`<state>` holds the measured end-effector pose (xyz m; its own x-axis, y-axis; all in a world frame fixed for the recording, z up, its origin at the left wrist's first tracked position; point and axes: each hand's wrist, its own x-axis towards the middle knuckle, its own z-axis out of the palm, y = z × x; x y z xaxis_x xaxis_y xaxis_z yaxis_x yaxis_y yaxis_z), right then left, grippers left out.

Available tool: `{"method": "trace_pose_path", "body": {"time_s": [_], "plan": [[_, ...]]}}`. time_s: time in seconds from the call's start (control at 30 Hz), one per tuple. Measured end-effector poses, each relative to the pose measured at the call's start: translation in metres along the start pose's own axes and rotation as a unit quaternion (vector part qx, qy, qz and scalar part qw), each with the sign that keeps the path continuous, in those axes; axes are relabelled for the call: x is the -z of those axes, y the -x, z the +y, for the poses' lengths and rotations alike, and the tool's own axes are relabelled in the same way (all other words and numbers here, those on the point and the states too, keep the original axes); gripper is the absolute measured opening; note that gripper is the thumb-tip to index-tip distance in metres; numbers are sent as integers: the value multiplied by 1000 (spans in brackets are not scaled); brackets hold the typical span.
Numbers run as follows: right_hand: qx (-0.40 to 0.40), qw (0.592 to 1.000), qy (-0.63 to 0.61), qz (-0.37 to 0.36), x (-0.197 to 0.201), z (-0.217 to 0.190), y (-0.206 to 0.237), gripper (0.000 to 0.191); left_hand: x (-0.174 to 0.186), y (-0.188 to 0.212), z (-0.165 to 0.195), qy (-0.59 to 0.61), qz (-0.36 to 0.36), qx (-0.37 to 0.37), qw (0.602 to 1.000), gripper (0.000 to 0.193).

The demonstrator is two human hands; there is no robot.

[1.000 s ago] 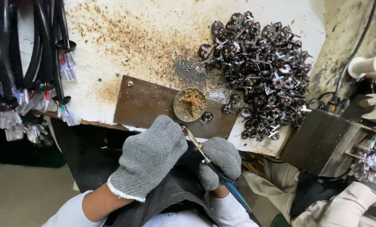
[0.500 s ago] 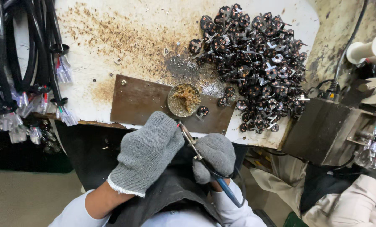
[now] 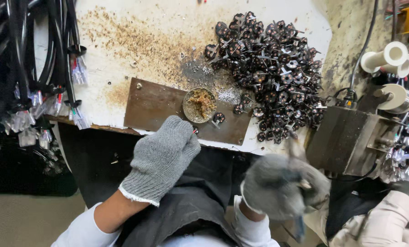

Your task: The person, wearing gloves, solders the stripped ends of red and green wires, dipping them into a small bowl of flux and applying a soldering iron to tin the tips. They repeatedly pick up wire ends, solder them, and set the finished wires aside on the workbench.

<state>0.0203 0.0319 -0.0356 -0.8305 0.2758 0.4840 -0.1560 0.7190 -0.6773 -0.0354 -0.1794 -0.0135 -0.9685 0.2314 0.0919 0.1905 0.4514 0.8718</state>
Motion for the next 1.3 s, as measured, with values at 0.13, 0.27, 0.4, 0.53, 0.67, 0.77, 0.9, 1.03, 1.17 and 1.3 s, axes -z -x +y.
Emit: {"method": "trace_pose_path", "body": {"time_s": [0.13,0.27,0.4,0.53,0.67,0.77,0.9,1.03,1.17,1.3], "plan": [[-98,980,-166,41,-7,0,2,33,3,-3,4,-26,14,-3,1000,16],[-76,987,-140,-36,-18,-14,0,42,4,-2,1,-19,2,-2,1000,15],[-5,996,-79,-42,-32,-25,-7,34,5,0,-1,-20,17,1,1000,13],[65,990,50,-113,-31,-32,-17,45,18,-2,2,-48,29,19,998,9],[-10,991,-28,-129,-27,-39,-22,52,43,-2,-7,-80,18,34,996,13],[-39,992,-38,-113,-30,-42,-24,54,51,-1,-14,-73,5,41,996,16],[-18,997,-4,-73,-40,-42,-26,58,50,-1,-18,-62,12,35,997,16],[41,996,44,-64,-50,-42,-20,59,51,-3,-19,-58,9,26,998,14],[39,998,39,-29,-58,-38,-19,56,54,-5,-21,-46,7,38,998,15],[75,996,35,-41,-62,-38,-11,40,52,-6,-22,-52,10,37,998,15]]}}
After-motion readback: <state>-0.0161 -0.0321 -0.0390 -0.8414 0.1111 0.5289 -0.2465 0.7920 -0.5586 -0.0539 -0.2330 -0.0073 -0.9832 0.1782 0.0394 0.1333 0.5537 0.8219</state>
